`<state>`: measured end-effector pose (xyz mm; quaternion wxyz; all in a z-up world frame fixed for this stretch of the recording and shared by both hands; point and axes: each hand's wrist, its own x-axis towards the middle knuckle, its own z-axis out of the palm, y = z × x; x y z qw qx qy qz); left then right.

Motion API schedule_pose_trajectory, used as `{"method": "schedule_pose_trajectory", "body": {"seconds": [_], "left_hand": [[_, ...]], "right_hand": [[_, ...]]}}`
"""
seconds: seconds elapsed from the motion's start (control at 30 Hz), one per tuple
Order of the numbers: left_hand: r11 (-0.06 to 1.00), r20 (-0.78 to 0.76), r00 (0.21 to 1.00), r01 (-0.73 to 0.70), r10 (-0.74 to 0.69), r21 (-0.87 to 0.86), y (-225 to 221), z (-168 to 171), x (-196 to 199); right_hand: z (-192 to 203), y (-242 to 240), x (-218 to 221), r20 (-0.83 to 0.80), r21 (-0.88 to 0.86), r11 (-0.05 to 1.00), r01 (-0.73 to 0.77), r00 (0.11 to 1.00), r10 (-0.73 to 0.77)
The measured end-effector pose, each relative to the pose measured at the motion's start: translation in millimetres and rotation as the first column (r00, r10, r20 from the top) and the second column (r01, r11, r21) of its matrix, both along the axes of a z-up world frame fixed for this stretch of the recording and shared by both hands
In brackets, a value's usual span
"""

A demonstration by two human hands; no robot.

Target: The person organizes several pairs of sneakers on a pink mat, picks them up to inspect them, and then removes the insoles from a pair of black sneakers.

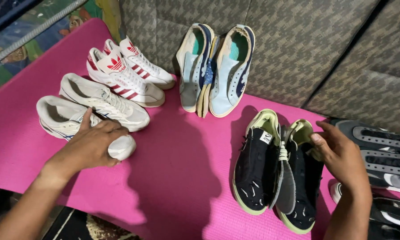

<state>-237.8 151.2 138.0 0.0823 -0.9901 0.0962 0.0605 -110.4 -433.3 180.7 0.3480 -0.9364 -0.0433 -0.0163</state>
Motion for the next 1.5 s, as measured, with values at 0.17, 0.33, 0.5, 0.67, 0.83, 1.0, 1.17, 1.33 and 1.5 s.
{"method": "schedule_pose_trajectory", "body": {"seconds": [0.17,0.33,0.5,0.67,0.83,1.0,1.17,1.33,1.5], "left_hand": [[0.999,-0.030,0.999,-0.031,0.031,0.011,0.5,-9.3,2.8],[0.999,0.023,0.999,0.040,-0.040,0.004,8.2,-22.0,2.9],[0.998,0.132,0.991,0.043,-0.036,-0.046,-11.9,-6.4,8.2],[0.763,0.301,0.954,0.198,-0.005,-0.616,-119.2,27.2,38.3],[0.382,0.220,0.975,0.193,0.030,-0.904,-236.2,-1.4,98.2],[-0.009,-0.140,0.988,-0.140,0.063,-0.990,-314.9,-72.9,196.6],[-0.189,-0.333,0.943,-0.329,-0.014,-0.925,-332.6,-56.1,185.6],[-0.280,-0.311,0.950,-0.309,-0.036,-0.909,-338.2,-76.4,185.0],[-0.330,-0.366,0.930,-0.356,-0.035,-0.874,-336.5,-110.0,201.5]], "right_hand": [[-1.1,-1.6,-0.5,0.000,0.039,0.999,-0.004,1.000,0.004],[-10.8,-5.5,5.1,0.030,0.002,0.999,-0.032,0.999,0.032],[-18.2,-12.6,8.7,0.131,-0.022,0.995,-0.102,0.986,0.104],[-16.3,-5.9,7.1,0.159,0.010,0.997,-0.071,0.985,0.069],[-42.0,-15.9,26.6,0.181,0.090,0.996,0.013,0.983,-0.030],[-84.5,-23.0,50.6,0.023,0.324,0.936,0.139,0.988,-0.154],[-24.7,27.7,17.2,-0.301,0.439,0.821,0.364,0.921,-0.247],[-103.4,-20.0,59.0,-0.297,0.353,0.879,0.320,0.929,-0.219],[-83.8,-12.4,40.1,-0.278,0.568,0.775,0.279,0.951,-0.138]]}}
